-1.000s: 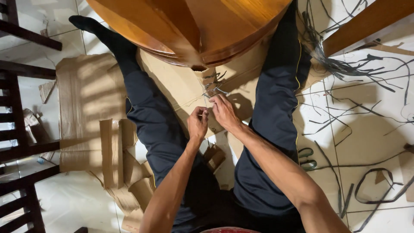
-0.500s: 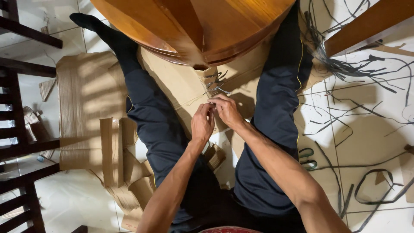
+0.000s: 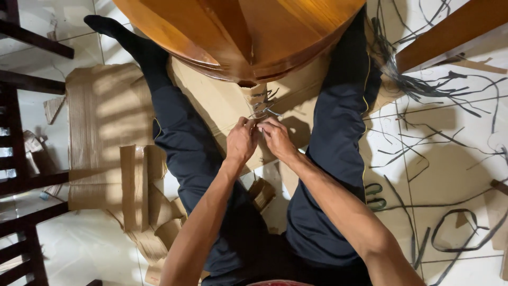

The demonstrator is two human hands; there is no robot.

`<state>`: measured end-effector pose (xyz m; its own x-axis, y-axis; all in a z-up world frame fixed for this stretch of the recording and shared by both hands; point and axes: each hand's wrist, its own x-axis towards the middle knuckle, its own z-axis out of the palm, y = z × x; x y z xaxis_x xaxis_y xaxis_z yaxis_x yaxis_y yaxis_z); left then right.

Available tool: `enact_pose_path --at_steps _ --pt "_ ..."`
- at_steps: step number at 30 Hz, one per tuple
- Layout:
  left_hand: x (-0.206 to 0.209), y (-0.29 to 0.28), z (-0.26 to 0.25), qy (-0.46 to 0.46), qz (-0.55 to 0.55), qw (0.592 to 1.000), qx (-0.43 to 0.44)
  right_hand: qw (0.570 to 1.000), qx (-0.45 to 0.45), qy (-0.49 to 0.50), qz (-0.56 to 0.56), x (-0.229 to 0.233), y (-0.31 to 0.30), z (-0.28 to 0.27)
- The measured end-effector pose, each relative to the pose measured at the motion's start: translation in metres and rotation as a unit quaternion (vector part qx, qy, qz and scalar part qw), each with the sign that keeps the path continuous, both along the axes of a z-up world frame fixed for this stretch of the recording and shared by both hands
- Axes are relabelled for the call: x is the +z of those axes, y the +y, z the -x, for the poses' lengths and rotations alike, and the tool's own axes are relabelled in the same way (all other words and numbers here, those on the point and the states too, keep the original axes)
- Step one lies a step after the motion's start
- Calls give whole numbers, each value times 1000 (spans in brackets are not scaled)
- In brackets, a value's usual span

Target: Wrapping the legs of a wooden chair with cardboard and securing them with plastic ties.

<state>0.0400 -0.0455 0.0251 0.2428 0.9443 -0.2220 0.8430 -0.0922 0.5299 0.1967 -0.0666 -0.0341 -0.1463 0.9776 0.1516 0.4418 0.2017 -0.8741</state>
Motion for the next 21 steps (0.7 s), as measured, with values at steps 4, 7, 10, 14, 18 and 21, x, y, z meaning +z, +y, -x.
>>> enact_pose_path --at_steps 4,7,10,14,18,21 --pt "14 3 -8 -1 27 1000 13 1000 -9 -24 11 -9 -3 -1" --pt "10 6 -8 11 36 999 23 995 -30 -87 49 -20 1 4" --pt "-21 14 -5 2 92 995 48 982 -12 -172 72 4 6 -1" --pt "-60 17 5 -6 199 973 119 972 18 -224 63 26 3 2" --pt "-59 18 1 -47 259 951 164 974 -2 -220 60 9 2 -1" --pt "-67 16 -6 -103 263 939 199 975 -12 -216 39 0 -1 -9"
